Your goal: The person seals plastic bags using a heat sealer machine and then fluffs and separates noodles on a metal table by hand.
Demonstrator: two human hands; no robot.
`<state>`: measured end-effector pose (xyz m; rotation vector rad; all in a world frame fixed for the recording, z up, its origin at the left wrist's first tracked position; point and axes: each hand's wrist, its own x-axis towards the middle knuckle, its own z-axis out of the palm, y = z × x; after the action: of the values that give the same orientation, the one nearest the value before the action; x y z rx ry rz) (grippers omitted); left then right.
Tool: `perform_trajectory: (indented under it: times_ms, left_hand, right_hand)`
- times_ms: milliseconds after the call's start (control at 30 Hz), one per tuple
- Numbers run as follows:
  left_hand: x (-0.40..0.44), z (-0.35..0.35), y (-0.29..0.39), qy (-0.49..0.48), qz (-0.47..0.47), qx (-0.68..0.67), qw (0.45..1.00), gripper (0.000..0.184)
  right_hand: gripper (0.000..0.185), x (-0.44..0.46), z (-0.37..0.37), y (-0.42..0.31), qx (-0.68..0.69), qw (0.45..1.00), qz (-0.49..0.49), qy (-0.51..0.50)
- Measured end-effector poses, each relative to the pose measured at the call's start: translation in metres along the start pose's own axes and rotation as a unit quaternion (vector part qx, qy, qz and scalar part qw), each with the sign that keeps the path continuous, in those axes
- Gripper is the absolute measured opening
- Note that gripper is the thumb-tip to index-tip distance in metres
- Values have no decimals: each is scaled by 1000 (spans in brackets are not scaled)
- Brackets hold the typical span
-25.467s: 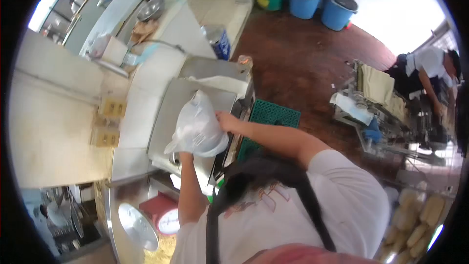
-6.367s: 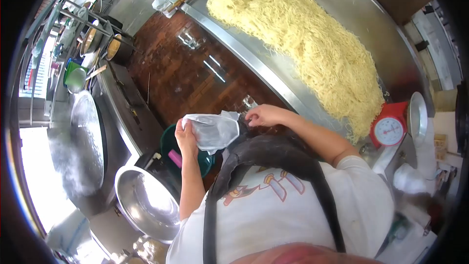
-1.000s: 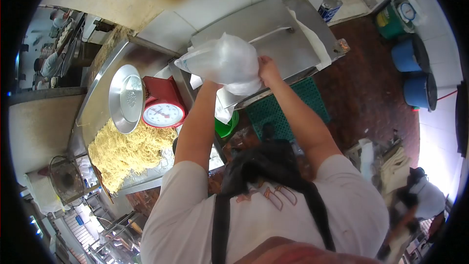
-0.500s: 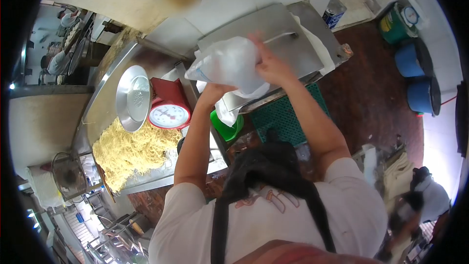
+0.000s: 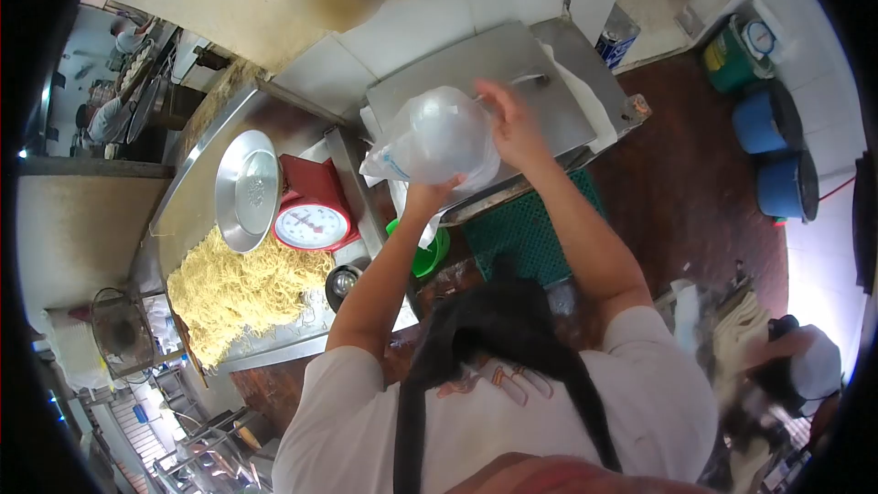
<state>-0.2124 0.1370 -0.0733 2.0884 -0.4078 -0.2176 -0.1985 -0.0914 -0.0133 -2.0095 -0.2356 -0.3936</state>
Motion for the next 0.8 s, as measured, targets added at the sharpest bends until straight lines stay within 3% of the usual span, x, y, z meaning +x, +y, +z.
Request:
perform_trajectory:
  times_ms: [67,167,267,367,467,567,633,800]
  left_hand:
    - [-5,8,2,32,17,-4,999,52]
    - [2,19,0,50,59,-53,996,60]
    - [8,5,-2,-45,-14,-52,998,69]
    - [-11,-4,14,67,67,57,994,84]
    - [-31,7,-58,-76,-41,230,969,91]
    - [-41,9,-60,-91,22,344,934,89]
    - [-43,9,-55,-88,-1,323,942,83]
    - [-39,13,-65,-78,-18,298,951,83]
  right_hand:
    - [50,21,-36,-97,-129,985,-103,58]
    - [47,31,-34,-137,-279,951,5,-133]
    - [43,47,-30,-105,-219,969,23,-113]
    - [45,48,-51,-84,-235,966,74,-77]
    - [42,39,-86,-22,-189,979,27,71]
    - [37,57,-143,-29,-171,972,110,114]
    - [37,76,-167,-17,-224,964,10,146]
    - [36,142,-213,52,-351,923,-15,156]
